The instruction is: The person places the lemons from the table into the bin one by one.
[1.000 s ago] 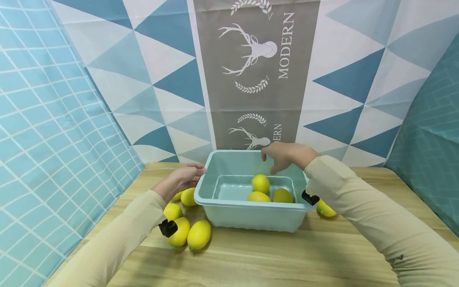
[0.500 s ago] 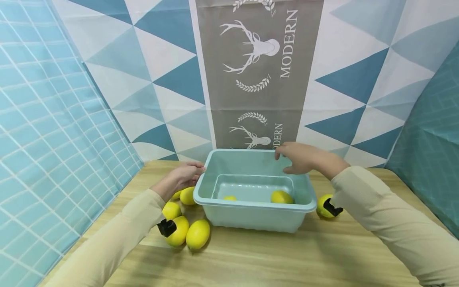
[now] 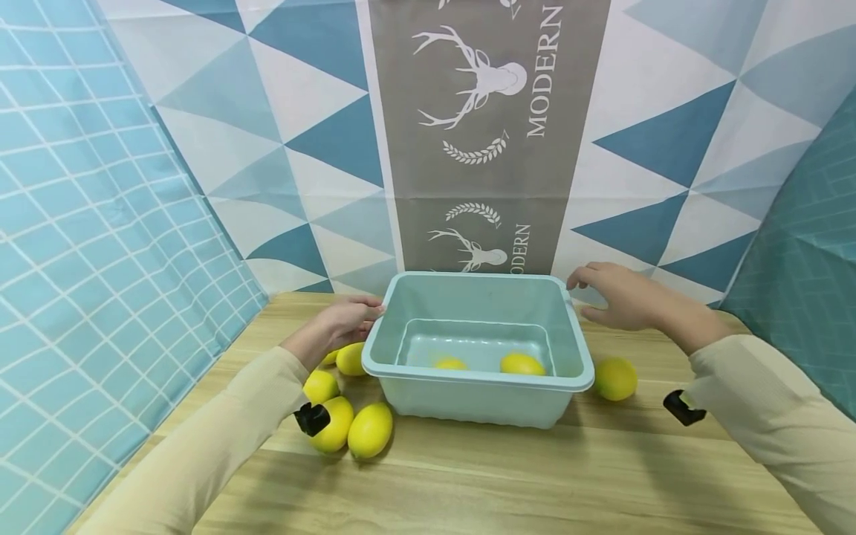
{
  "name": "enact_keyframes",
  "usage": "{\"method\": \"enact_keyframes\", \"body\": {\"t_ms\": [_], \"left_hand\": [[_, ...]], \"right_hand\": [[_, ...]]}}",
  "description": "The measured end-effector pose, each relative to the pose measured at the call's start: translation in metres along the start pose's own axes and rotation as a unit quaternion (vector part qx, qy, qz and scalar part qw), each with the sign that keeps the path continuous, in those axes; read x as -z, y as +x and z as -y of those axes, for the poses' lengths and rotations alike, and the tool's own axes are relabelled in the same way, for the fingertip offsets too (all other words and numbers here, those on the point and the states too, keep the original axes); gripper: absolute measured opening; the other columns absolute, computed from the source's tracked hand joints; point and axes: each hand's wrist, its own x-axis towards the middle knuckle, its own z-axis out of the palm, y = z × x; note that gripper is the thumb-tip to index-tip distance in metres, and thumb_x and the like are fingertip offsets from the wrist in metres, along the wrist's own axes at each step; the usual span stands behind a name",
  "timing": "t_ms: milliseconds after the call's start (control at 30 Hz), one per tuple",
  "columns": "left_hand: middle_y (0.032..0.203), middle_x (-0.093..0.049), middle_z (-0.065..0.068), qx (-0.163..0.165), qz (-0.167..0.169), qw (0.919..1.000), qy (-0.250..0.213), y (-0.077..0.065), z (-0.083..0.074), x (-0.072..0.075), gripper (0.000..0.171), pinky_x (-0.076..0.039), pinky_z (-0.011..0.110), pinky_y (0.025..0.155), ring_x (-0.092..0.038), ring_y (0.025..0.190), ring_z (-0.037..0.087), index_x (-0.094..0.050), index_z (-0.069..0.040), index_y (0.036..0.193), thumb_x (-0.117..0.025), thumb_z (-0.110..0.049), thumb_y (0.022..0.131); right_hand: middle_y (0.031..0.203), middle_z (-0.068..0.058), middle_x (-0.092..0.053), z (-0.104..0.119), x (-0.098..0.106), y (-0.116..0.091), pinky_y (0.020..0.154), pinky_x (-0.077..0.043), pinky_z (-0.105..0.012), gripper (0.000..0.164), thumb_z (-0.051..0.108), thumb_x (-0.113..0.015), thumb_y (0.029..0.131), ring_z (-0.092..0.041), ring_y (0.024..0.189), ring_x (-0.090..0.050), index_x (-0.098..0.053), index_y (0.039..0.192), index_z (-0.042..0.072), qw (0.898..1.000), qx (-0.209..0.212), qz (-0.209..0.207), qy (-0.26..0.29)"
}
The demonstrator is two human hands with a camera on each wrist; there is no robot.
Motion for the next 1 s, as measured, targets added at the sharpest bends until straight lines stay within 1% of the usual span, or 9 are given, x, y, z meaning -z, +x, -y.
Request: {"method": "enact_keyframes", "body": {"t_ms": [100,233,367,467,667,767,833,1000], "left_hand": [[0.123,-0.057,0.012,-0.001,0.001,1.0000,-0.001,-0.001,0.000,-0.001,0.040,-0.051,0.020,0.072,-0.054,0.089,0.014,-0.049,-0.004,0.138,-0.050,-0.016,0.100],[0.124,-0.057,0.013,-0.003,0.001,1.0000,-0.002,0.000,0.000,0.000,0.040,-0.051,0.019,0.071,-0.054,0.088,0.014,-0.049,-0.004,0.138,-0.050,-0.015,0.099],[0.121,-0.057,0.012,-0.001,-0.002,1.0000,-0.002,0.000,0.001,0.000,0.039,-0.050,0.019,0.069,-0.053,0.087,0.014,-0.049,-0.003,0.137,-0.050,-0.015,0.099],[0.117,-0.057,0.011,-0.002,0.000,1.0000,-0.004,0.000,0.001,0.000,0.039,-0.050,0.019,0.068,-0.053,0.086,0.014,-0.050,-0.003,0.136,-0.050,-0.015,0.099],[0.115,-0.058,0.010,0.000,0.000,1.0000,-0.009,0.000,0.001,-0.002,0.038,-0.050,0.018,0.068,-0.053,0.084,0.013,-0.051,-0.003,0.135,-0.051,-0.015,0.099],[0.116,-0.058,0.010,0.000,-0.001,0.9999,-0.012,0.001,0.001,-0.002,0.038,-0.050,0.019,0.070,-0.054,0.085,0.013,-0.051,-0.003,0.135,-0.051,-0.015,0.099],[0.116,-0.058,0.010,0.000,-0.001,0.9999,-0.013,0.001,0.001,-0.002,0.037,-0.050,0.020,0.071,-0.054,0.085,0.013,-0.051,-0.003,0.134,-0.051,-0.015,0.099],[0.113,-0.058,0.010,0.000,-0.001,0.9999,-0.014,0.002,0.001,-0.002,0.037,-0.051,0.020,0.071,-0.054,0.084,0.014,-0.052,-0.002,0.133,-0.052,-0.015,0.098]], "right_hand": [[0.114,-0.008,-0.065,-0.007,-0.008,-0.010,0.085,-0.055,-0.047,0.042,0.010,-0.076,0.078,-0.027,0.105,-0.062,-0.061,0.117,0.007,1.000,0.011,-0.023,0.003],[0.115,-0.006,-0.063,-0.015,-0.021,-0.020,0.081,-0.056,-0.044,0.050,0.007,-0.081,0.071,-0.025,0.103,-0.062,-0.059,0.117,0.009,0.998,0.038,-0.055,-0.004],[0.111,-0.003,-0.063,-0.021,-0.033,-0.027,0.080,-0.056,-0.043,0.056,0.005,-0.084,0.064,-0.022,0.101,-0.061,-0.060,0.114,0.009,0.992,0.079,-0.091,-0.024],[0.109,0.000,-0.063,-0.025,-0.042,-0.034,0.078,-0.055,-0.043,0.057,0.006,-0.086,0.062,-0.019,0.099,-0.060,-0.061,0.113,0.010,0.988,0.099,-0.112,-0.040],[0.109,0.004,-0.059,-0.032,-0.056,-0.049,0.076,-0.053,-0.040,0.062,0.012,-0.089,0.058,-0.016,0.097,-0.055,-0.061,0.113,0.015,0.987,0.090,-0.122,-0.056],[0.109,0.005,-0.058,-0.035,-0.061,-0.056,0.077,-0.051,-0.038,0.064,0.013,-0.090,0.056,-0.014,0.098,-0.053,-0.061,0.112,0.016,0.985,0.094,-0.128,-0.064],[0.109,0.005,-0.058,-0.037,-0.064,-0.059,0.078,-0.049,-0.037,0.065,0.013,-0.090,0.054,-0.013,0.099,-0.051,-0.062,0.112,0.016,0.983,0.107,-0.134,-0.069],[0.108,0.006,-0.056,-0.043,-0.072,-0.066,0.083,-0.041,-0.025,0.070,0.008,-0.089,0.047,-0.009,0.100,-0.047,-0.062,0.112,0.015,0.979,0.139,-0.134,-0.063]]}}
